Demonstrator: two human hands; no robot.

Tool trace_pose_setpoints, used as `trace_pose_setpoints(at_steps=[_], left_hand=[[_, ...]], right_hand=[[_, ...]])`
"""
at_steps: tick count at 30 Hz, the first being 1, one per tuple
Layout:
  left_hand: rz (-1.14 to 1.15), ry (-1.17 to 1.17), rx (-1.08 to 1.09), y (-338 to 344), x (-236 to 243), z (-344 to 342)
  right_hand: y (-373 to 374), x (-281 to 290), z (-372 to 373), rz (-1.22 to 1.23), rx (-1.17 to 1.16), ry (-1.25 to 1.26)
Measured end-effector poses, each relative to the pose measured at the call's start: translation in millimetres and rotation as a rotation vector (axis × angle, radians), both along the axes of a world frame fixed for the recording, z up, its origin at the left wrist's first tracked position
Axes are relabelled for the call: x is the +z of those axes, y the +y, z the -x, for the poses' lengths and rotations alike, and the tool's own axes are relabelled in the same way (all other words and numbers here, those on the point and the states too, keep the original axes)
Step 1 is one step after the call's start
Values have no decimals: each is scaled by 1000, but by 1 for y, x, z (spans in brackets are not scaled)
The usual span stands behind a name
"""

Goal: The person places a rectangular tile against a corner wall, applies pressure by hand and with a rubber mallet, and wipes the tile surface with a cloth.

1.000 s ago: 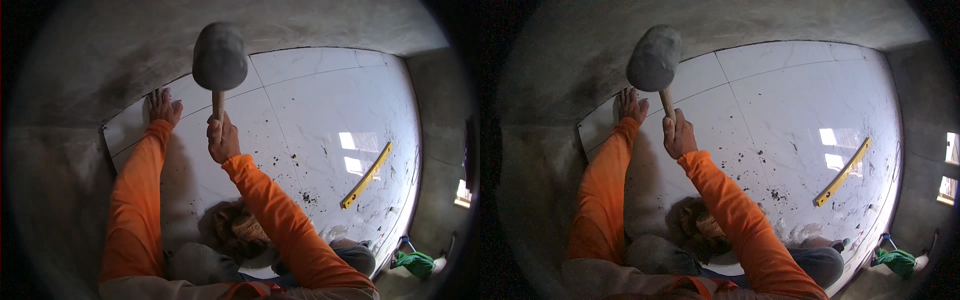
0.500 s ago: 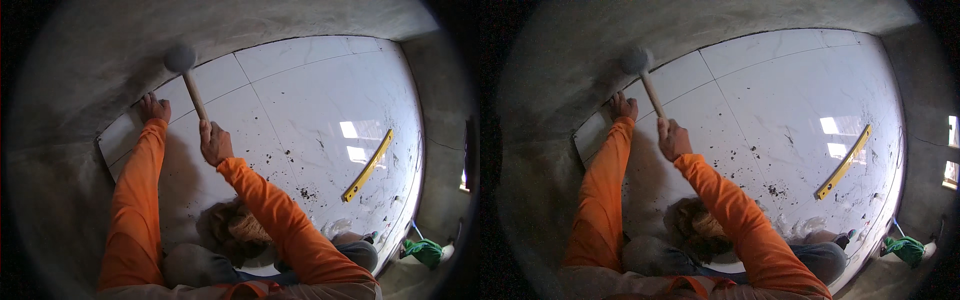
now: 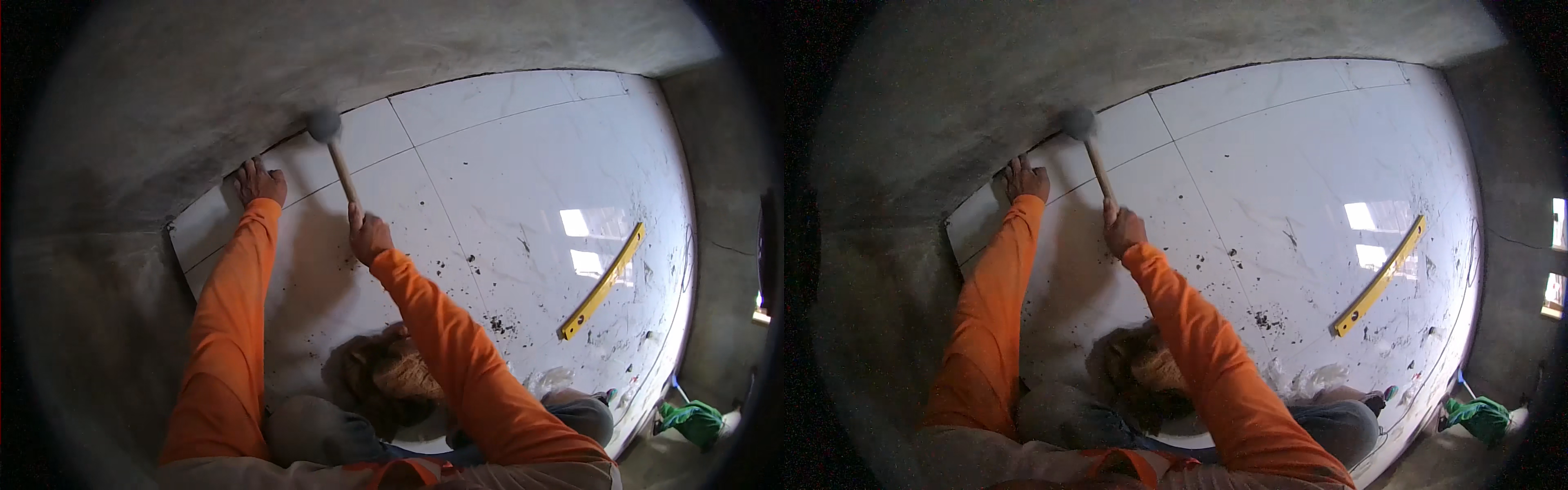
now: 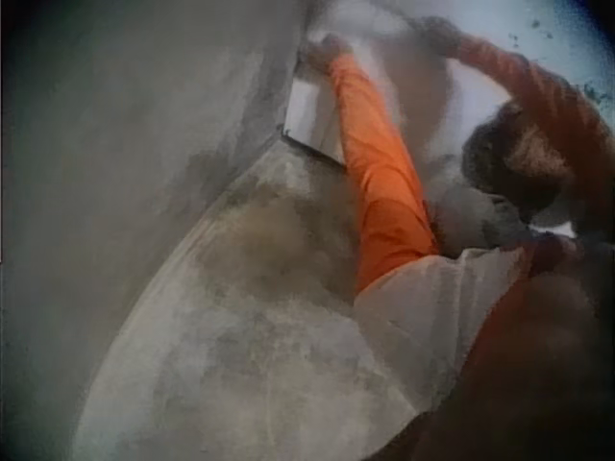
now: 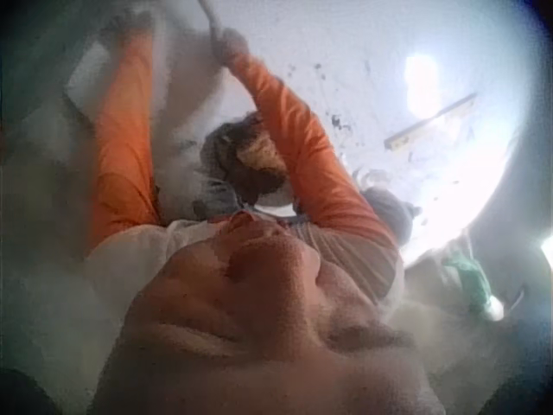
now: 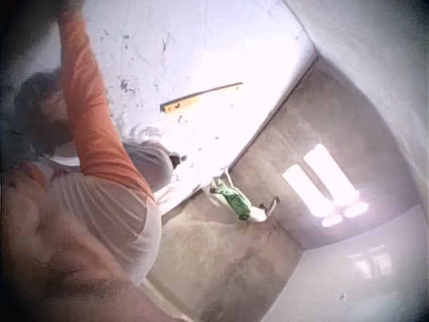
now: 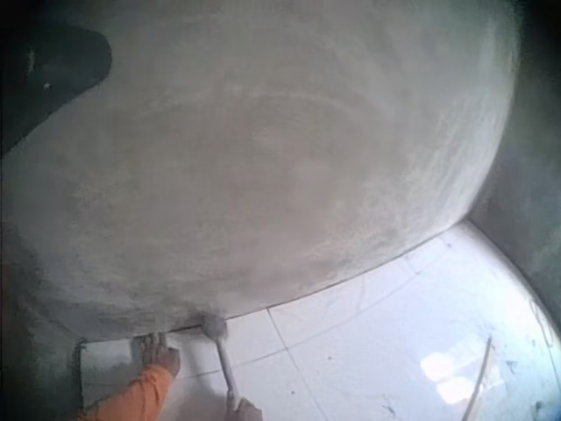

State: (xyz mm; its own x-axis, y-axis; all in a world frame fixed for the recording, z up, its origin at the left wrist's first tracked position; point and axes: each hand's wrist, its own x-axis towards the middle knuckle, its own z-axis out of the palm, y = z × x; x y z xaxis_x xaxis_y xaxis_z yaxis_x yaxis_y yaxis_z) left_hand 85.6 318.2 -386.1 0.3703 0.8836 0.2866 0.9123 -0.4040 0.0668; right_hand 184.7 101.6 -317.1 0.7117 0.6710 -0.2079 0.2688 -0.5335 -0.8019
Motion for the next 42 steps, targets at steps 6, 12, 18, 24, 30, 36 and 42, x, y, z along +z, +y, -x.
trace_pose_setpoints(at_steps=[6,12,18,24,30,36,42], left_hand=[[205,84,48,-11,16,-12],[90,80,39,4,15,6],[79,-20,80,-18,18,-7],[80,60,57,5,1,-4],[433,-177,120,13,-6,3],[145,-186,1,-13,13,23],[142,-225,30,11,-2,108]], right_hand=[[-1,19,5,-194,-29,-64],[3,38,19,-205,-29,1],[-7,21,11,98,34,167],[-8,5,8,138,68,52],[-16,-16,26,-3,25,-12],[-26,53,51,-179,-136,343],[-6,51,40,-513,-120,572]])
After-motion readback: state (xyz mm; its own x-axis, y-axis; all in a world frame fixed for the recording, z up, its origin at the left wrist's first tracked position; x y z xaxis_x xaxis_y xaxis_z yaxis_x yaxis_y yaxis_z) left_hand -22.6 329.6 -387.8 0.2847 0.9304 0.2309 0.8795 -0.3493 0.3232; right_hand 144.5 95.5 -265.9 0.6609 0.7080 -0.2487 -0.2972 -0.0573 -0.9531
